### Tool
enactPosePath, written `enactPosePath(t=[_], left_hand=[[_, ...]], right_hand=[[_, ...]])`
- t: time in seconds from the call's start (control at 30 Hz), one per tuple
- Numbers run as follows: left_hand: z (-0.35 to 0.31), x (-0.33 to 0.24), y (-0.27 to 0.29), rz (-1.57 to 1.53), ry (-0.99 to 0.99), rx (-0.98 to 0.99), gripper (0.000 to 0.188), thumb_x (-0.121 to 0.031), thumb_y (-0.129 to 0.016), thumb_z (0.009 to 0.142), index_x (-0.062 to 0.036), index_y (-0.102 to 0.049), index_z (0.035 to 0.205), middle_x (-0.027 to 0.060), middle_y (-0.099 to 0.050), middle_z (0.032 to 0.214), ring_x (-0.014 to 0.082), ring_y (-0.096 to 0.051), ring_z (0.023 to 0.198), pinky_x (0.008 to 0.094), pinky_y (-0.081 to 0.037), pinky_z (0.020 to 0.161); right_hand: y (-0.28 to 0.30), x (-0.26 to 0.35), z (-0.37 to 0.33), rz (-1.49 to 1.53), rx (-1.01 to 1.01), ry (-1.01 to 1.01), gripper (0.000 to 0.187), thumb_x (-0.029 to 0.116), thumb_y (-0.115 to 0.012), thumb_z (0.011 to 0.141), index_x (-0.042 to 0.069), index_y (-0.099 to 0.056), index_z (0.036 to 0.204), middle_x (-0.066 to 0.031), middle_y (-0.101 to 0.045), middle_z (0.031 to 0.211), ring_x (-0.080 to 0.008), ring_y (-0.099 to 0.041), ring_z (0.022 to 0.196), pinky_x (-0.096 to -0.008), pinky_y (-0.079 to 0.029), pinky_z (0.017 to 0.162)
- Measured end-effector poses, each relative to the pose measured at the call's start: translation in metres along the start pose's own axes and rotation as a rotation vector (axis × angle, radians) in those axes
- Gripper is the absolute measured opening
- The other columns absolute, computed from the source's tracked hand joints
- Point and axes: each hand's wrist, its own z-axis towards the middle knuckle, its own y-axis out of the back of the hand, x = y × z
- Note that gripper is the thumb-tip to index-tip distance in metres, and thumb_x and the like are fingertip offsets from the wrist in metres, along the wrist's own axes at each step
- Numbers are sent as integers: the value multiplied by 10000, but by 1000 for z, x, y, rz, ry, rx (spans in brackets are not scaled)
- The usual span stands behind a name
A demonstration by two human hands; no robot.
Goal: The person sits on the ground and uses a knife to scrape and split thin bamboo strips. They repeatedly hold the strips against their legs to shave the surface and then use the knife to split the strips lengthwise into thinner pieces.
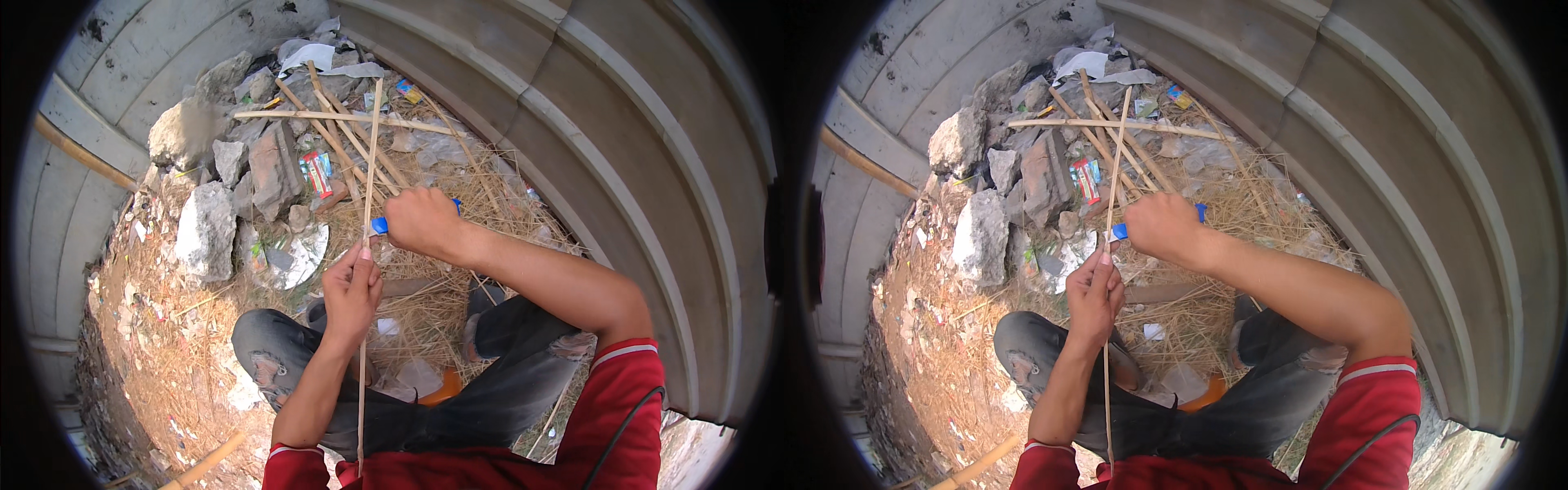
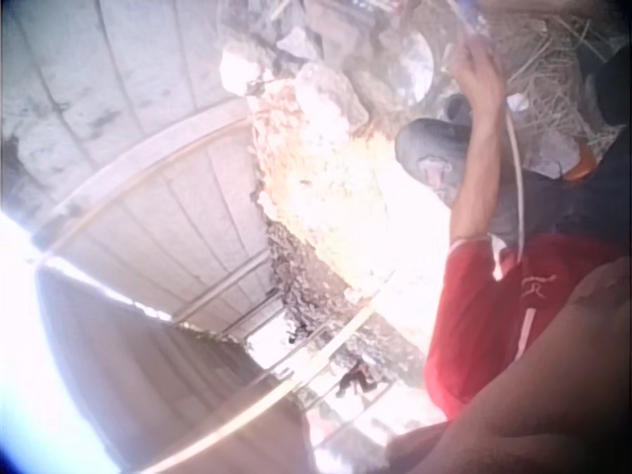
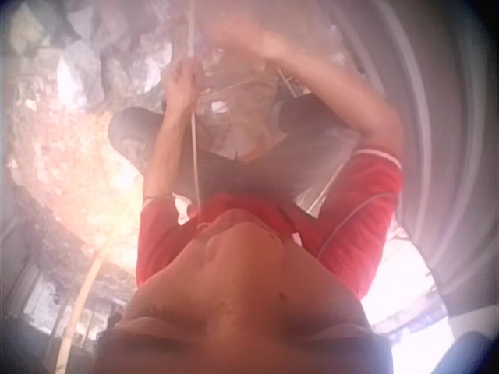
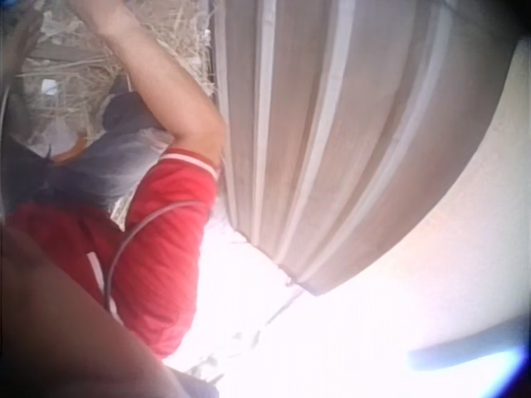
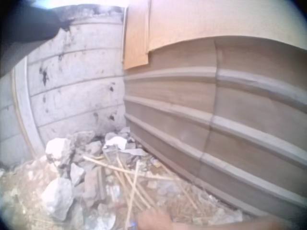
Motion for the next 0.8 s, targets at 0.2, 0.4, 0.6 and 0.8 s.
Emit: enactPosePath(t=[0.2,0.4,0.6,0.8], left_hand=[[-38,1,-13,126,97,205,349,-180,-515,1075,11,-574,1361,-66,-429,657,14,-359,537,197,-276,478],[-49,10,-12,253,-67,290,333,-165,-544,1060,38,-605,1317,-45,-504,684,15,-448,611,195,-348,536],[-28,9,5,237,-192,145,355,-163,-519,1072,12,-565,1378,-18,-544,697,7,-404,457,187,-294,400],[-22,-1,-2,243,-230,27,321,-192,-530,1070,10,-601,1310,-21,-556,707,11,-402,438,191,-296,387]], right_hand=[[43,-121,16,-35,-201,-567,246,130,-591,821,-55,-726,910,-293,-711,942,-456,-709,904,-522,-573,802],[54,-164,-13,7,-295,-794,269,173,-598,865,-60,-712,936,-296,-705,971,-477,-681,956,-526,-546,861],[50,-91,-18,56,-266,-484,307,204,-601,885,-74,-692,793,-309,-674,804,-501,-667,808,-547,-545,760],[25,16,-36,174,-62,-124,240,185,-645,834,-35,-682,744,-282,-643,698,-483,-649,677,-528,-544,673]])
